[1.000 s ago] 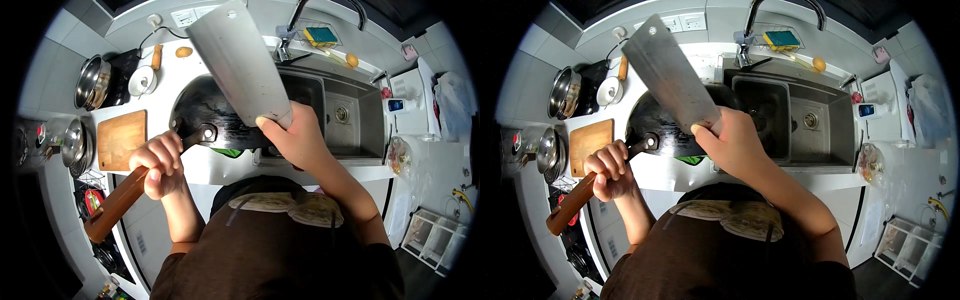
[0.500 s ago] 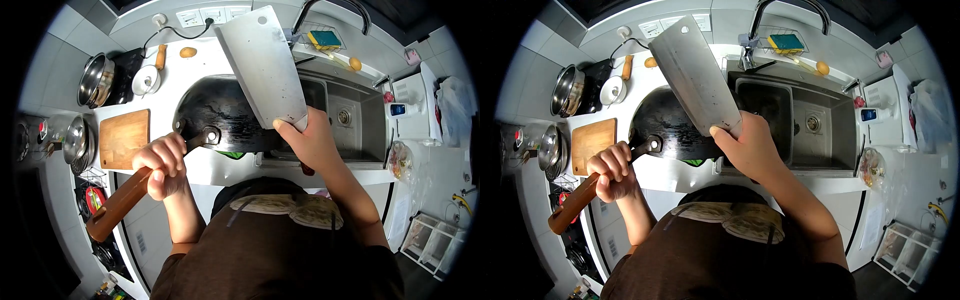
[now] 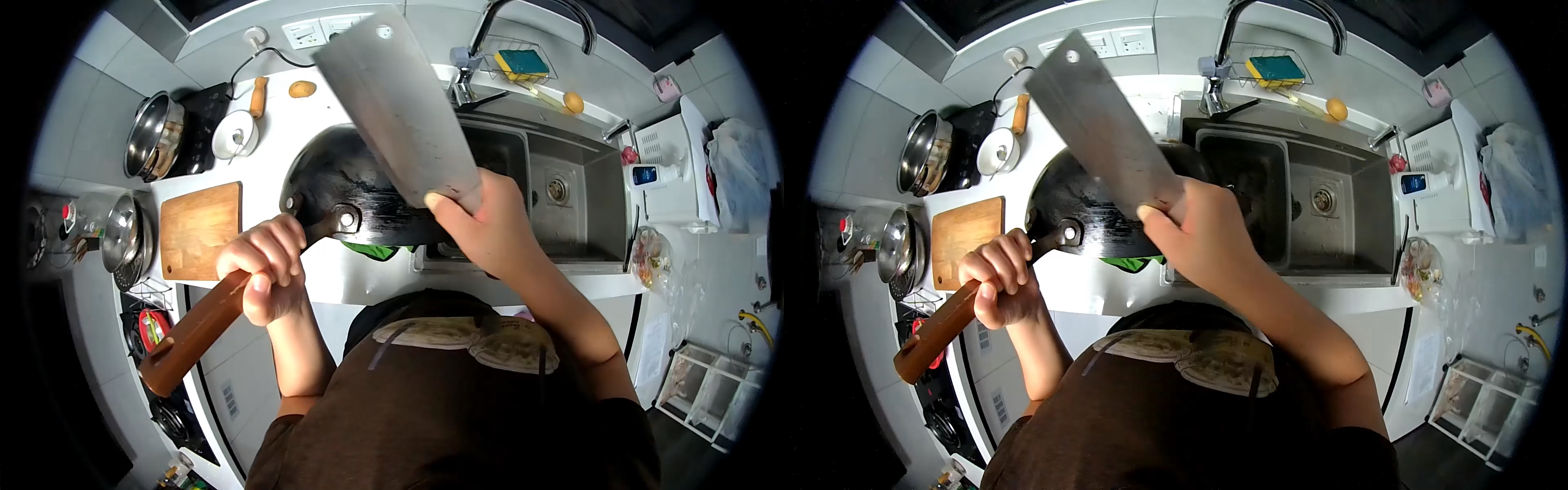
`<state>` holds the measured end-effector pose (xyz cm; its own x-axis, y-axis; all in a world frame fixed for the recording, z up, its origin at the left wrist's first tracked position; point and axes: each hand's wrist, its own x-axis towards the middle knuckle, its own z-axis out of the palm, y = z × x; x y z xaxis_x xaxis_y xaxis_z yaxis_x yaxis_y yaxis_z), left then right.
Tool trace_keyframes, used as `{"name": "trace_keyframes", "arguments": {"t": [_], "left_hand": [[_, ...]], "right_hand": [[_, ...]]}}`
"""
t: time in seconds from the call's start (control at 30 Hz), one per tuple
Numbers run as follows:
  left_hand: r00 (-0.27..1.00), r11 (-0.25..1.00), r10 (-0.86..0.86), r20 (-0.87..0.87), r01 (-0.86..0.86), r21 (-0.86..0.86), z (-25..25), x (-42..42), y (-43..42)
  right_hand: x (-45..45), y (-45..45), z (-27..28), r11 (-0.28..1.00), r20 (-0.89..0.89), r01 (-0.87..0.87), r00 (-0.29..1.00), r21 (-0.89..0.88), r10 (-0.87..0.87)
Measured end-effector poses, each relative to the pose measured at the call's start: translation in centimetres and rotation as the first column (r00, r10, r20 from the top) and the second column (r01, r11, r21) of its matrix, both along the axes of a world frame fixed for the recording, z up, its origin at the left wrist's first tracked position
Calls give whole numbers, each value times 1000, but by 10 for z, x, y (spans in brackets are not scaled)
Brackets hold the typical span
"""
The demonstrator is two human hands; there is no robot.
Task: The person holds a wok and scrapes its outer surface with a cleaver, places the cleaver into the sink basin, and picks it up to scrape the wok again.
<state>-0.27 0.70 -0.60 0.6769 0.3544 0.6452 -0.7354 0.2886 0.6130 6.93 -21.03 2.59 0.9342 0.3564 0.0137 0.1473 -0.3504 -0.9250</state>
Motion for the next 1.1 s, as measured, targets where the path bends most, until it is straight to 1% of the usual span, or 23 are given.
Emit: {"name": "trace_keyframes", "arguments": {"t": [0.03, 0.1, 0.13, 0.17, 0.23, 0.3, 0.37, 0.4, 0.43, 0.47, 0.5, 0.53, 0.57, 0.63, 0.67, 0.73, 0.8, 0.83, 0.9, 0.93, 1.03, 1.1], "left_hand": [[1000, 1000, 8, 5, -8, 2, -1, 0, 1], [1000, 1000, 11, 11, -11, -16, -4, 0, 2], [1000, 1000, 18, 1, -18, -14, -3, -1, 2], [1000, 1000, 12, 0, -12, -16, -3, 0, 1], [1000, 999, 22, -2, -22, -24, -1, 1, -1], [1000, 1000, 17, 2, -17, -22, -1, 1, -1], [1000, 1000, 25, 7, -25, -19, -2, 0, 1], [999, 999, 29, 13, -29, -26, -3, 1, 2], [999, 999, 28, 17, -27, -36, -4, 2, 1], [1000, 999, 19, 14, -18, -40, -3, 2, -1], [999, 1000, 27, -25, -27, -8, 0, 1, -3], [997, 999, 39, -59, -37, 27, 2, 0, -5], [998, 999, 35, -59, -34, 28, 2, 1, -5], [1000, 1000, 11, 9, -11, 0, 1, 1, -4], [1000, 1000, 20, 10, -20, 2, 0, 0, -2], [1000, 1000, 18, 23, -18, -7, -1, 1, -1], [1000, 1000, 19, 11, -18, -16, -1, 0, -1], [1000, 999, 24, 4, -24, -24, -1, 0, -1], [1000, 1000, 21, 5, -21, -12, 0, 1, -2], [1000, 1000, 12, 8, -12, -17, 0, 1, -2], [1000, 1000, 3, 17, -3, -26, -1, 1, 0], [1000, 1000, 7, -1, -7, -18, 0, 2, -2]], "right_hand": [[1, -3, 0, 1000, 5, -8, 1000, 2, 8], [4, -9, -1, 999, -53, 20, 998, -35, -22], [4, -4, -3, 1000, 37, 7, 999, 28, -8], [3, 0, -1, 1000, 35, 14, 999, 26, -15], [2, 7, 8, 996, -112, -53, 993, -69, 46], [2, 4, 8, 998, -77, -54, 996, -42, 51], [4, -5, 6, 996, -33, -40, 999, -77, 38], [3, -6, 8, 999, -102, -20, 995, -35, 16], [4, -3, 11, 999, -98, -20, 995, -37, 16], [4, 3, 13, 997, -73, -31, 997, -76, 26], [2, 8, 13, 993, -55, -40, 998, -114, 34], [1, 11, 10, 993, -66, -66, 996, -93, 60], [-1, 9, 7, 994, -66, -62, 996, -92, 56], [-2, 7, 3, 1000, -24, -5, 1000, -17, 4], [0, 2, 3, 998, 40, -2, 999, -63, 5], [4, 2, 1, 999, 48, -23, 999, -49, 25], [1, 7, 2, 1000, 16, -6, 1000, 2, 6], [1, 7, 5, 1000, 14, 5, 1000, -1, -5], [1, 9, 9, 997, -15, -35, 999, -64, 34], [0, 7, 12, 998, -48, -23, 999, -64, 20], [1, 8, 11, 998, -42, -53, 998, -45, 51], [-1, 8, 11, 998, -48, -43, 998, -41, 41]]}}
